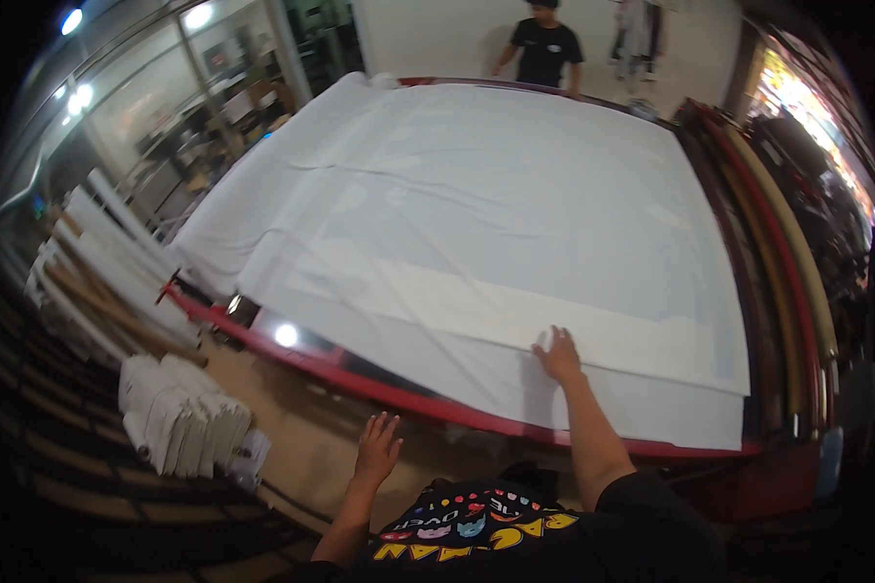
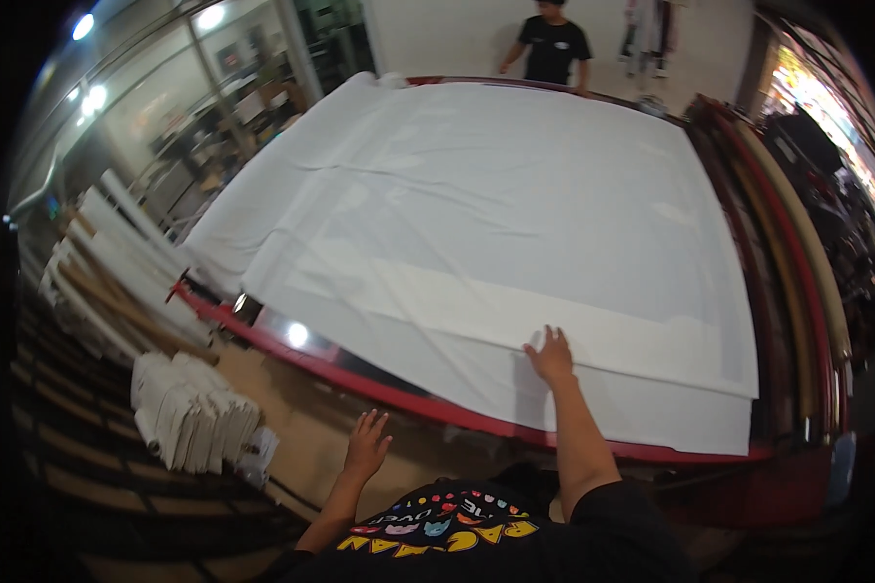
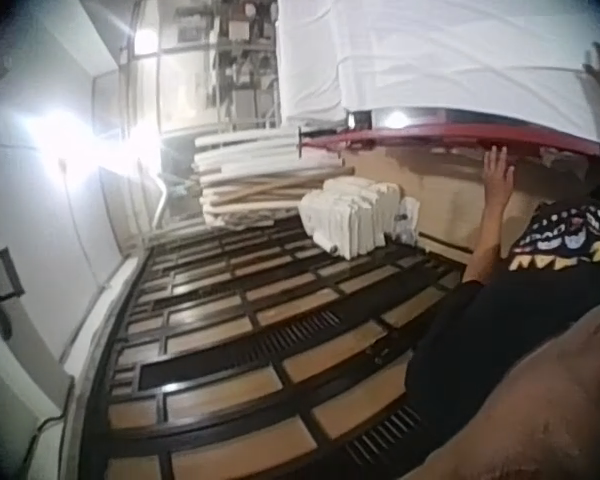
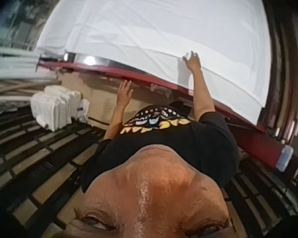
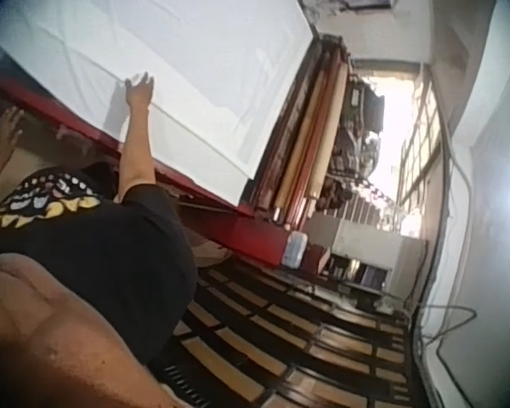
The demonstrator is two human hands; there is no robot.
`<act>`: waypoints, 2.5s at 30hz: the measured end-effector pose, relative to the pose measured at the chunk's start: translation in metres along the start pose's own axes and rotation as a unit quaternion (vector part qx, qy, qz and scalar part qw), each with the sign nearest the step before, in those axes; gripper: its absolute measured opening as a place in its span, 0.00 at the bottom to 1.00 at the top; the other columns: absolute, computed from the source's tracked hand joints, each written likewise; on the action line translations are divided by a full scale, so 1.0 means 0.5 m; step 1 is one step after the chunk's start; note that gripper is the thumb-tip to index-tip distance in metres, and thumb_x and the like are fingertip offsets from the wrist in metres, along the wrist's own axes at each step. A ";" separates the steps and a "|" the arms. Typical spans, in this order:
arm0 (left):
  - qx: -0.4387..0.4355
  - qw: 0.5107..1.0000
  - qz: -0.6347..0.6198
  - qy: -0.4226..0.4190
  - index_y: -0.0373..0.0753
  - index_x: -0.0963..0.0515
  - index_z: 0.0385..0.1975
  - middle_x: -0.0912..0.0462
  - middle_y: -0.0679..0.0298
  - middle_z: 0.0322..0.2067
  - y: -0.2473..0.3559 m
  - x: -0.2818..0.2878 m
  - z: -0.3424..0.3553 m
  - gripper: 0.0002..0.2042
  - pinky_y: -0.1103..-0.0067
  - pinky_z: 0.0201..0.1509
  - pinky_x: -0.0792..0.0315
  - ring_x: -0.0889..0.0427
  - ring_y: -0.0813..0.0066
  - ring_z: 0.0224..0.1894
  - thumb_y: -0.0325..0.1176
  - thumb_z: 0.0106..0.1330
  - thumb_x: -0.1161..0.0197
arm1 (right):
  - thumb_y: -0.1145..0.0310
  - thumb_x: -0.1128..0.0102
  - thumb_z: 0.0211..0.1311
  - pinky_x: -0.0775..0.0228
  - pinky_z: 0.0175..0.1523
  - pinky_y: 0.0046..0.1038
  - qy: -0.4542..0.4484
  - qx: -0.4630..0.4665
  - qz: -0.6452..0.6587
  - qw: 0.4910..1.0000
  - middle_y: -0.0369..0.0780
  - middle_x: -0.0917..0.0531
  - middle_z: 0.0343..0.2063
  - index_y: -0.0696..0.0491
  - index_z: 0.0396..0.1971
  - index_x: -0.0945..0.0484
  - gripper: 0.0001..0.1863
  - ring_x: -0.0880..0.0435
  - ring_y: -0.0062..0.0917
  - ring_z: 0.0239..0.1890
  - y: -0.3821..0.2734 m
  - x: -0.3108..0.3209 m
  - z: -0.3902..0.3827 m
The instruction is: Operating a large sublimation heat press machine to transfer printed designs onto white fabric sheets, including alignment, cutting, and handling the rollers.
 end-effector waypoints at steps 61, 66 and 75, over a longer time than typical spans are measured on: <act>0.243 0.965 -0.099 -0.022 0.40 0.14 0.40 0.22 0.49 0.17 -1.181 0.554 0.435 0.14 0.73 0.34 0.26 0.19 0.65 0.22 0.37 0.56 0.34 | 0.36 0.49 0.61 0.47 0.68 0.52 -0.082 -0.339 -0.104 0.931 0.54 0.50 0.68 0.50 0.71 0.55 0.48 0.51 0.47 0.72 -0.593 -0.334 0.149; 0.199 0.979 -0.026 -0.032 0.41 0.14 0.39 0.19 0.46 0.22 -1.186 0.554 0.461 0.14 0.69 0.37 0.25 0.16 0.53 0.28 0.40 0.57 0.35 | 0.36 0.51 0.63 0.51 0.69 0.58 -0.117 -0.377 -0.104 0.913 0.49 0.58 0.73 0.47 0.73 0.59 0.48 0.59 0.42 0.75 -0.626 -0.321 0.145; 0.029 0.986 0.154 -0.054 0.38 0.21 0.49 0.17 0.52 0.43 -1.009 0.519 0.532 0.21 0.65 0.50 0.25 0.19 0.52 0.45 0.40 0.57 0.32 | 0.40 0.49 0.64 0.62 0.72 0.57 0.049 -0.346 -0.141 0.926 0.50 0.54 0.73 0.45 0.72 0.51 0.43 0.57 0.44 0.75 -0.650 -0.381 -0.039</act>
Point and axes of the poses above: each hand's wrist, its own z-axis towards the middle knuckle, its own x-axis out of the back of the hand, y = z × x, the point moved 1 cm from there along z, towards the middle knuckle
